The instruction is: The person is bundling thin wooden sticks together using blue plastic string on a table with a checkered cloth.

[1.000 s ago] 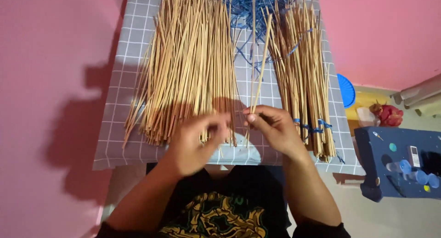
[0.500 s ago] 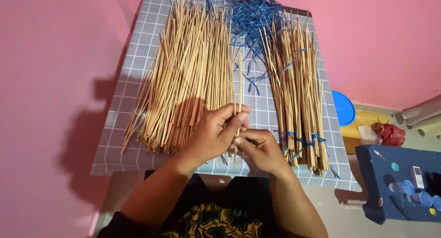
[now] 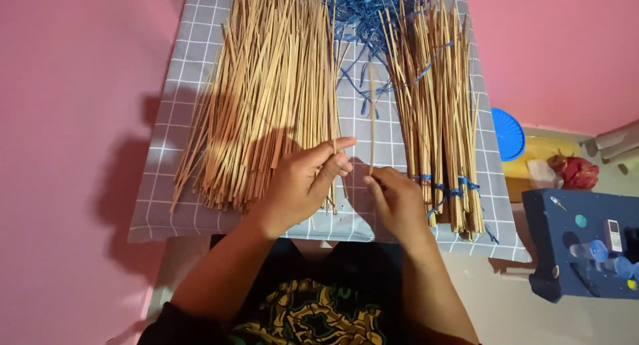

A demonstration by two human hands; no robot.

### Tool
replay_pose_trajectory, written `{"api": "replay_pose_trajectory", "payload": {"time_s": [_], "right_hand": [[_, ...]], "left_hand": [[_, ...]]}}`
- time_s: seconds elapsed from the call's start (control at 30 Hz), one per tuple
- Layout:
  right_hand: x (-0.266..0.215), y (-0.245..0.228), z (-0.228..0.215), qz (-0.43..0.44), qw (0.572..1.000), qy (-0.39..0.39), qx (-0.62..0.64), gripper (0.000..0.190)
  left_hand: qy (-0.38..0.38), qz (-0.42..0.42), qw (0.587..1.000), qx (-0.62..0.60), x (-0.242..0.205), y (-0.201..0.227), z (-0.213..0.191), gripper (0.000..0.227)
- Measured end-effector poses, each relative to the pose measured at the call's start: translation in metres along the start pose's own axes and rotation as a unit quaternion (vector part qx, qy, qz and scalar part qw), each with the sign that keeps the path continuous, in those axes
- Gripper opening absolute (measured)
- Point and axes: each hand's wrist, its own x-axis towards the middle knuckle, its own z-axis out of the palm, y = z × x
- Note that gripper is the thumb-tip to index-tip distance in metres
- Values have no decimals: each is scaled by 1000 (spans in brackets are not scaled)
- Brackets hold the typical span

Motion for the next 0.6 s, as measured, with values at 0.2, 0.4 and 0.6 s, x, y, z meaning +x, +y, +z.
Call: {"api": "replay_pose_trajectory", "payload": {"time_s": [0.2, 0.4, 0.6], "right_hand": [[-14, 1, 7, 26, 999, 35, 31, 13], [-18, -25, 26, -1, 993, 32, 112, 13], [-20, -26, 30, -33, 998, 43, 17, 9]], "left_hand": [[-4, 9, 1000, 9, -8, 0, 14, 22], [35, -15, 998, -58, -3, 13, 16, 22], [7, -32, 994, -103, -10, 20, 11, 20]]}}
